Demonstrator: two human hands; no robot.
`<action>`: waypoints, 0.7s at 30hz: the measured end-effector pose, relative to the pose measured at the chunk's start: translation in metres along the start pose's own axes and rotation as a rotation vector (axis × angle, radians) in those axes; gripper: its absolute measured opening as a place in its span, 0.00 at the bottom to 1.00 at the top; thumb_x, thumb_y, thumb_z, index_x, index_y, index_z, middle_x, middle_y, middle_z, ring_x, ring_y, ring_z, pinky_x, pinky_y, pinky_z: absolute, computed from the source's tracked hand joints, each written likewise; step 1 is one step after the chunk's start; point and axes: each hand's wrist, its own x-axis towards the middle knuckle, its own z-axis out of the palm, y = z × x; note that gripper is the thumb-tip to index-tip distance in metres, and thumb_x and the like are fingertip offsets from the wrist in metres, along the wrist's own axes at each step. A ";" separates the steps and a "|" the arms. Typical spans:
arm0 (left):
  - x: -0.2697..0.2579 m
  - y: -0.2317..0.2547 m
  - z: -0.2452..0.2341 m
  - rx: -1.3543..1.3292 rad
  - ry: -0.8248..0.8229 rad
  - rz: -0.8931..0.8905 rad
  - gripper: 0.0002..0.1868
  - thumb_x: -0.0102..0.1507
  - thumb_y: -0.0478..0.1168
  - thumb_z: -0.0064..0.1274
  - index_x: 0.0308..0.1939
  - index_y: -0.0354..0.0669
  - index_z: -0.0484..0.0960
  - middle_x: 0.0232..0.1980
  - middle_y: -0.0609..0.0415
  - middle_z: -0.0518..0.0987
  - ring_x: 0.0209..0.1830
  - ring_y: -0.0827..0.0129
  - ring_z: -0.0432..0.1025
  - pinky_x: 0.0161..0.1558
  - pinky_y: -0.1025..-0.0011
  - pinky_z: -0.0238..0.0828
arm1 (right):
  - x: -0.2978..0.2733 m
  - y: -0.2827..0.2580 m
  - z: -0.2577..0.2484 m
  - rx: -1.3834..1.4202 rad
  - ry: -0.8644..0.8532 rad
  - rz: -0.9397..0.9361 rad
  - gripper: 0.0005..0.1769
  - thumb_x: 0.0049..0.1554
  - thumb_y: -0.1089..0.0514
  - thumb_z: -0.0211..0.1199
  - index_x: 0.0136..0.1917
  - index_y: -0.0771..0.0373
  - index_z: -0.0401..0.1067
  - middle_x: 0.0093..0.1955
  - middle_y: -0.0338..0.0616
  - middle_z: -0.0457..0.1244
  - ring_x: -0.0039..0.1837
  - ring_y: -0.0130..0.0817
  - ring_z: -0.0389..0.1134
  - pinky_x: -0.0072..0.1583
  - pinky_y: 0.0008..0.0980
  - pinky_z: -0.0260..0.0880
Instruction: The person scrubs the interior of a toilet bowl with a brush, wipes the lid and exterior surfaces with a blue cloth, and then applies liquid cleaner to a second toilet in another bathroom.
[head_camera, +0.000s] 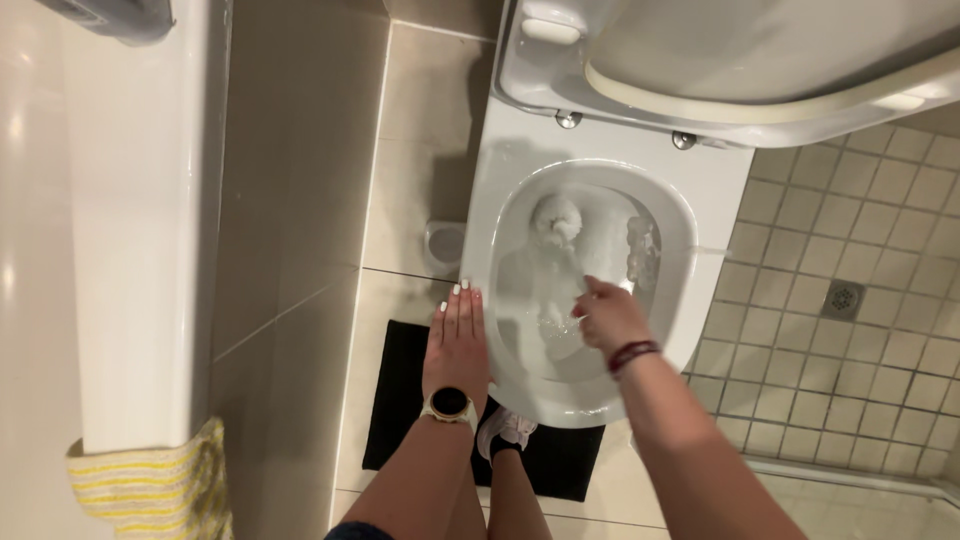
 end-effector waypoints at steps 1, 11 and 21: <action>0.000 -0.001 -0.002 -0.016 -0.111 0.008 0.63 0.46 0.57 0.62 0.70 0.30 0.38 0.74 0.44 0.45 0.74 0.59 0.38 0.70 0.64 0.33 | -0.003 0.009 0.012 -0.338 0.058 -0.201 0.22 0.53 0.61 0.53 0.62 0.60 0.65 0.41 0.51 0.64 0.41 0.42 0.62 0.41 0.36 0.60; 0.001 -0.001 -0.001 -0.012 -0.134 0.022 0.65 0.44 0.60 0.61 0.70 0.30 0.38 0.74 0.44 0.46 0.74 0.60 0.39 0.70 0.64 0.33 | 0.007 0.001 0.014 -1.208 0.166 -0.329 0.22 0.53 0.64 0.46 0.62 0.62 0.61 0.55 0.52 0.61 0.49 0.48 0.68 0.47 0.43 0.71; 0.002 -0.002 -0.014 -0.067 -0.280 0.023 0.63 0.48 0.58 0.60 0.70 0.31 0.34 0.74 0.44 0.42 0.75 0.59 0.35 0.70 0.64 0.30 | 0.034 0.010 0.005 -0.778 0.121 -0.070 0.19 0.56 0.60 0.48 0.59 0.54 0.71 0.52 0.54 0.65 0.52 0.47 0.67 0.55 0.41 0.67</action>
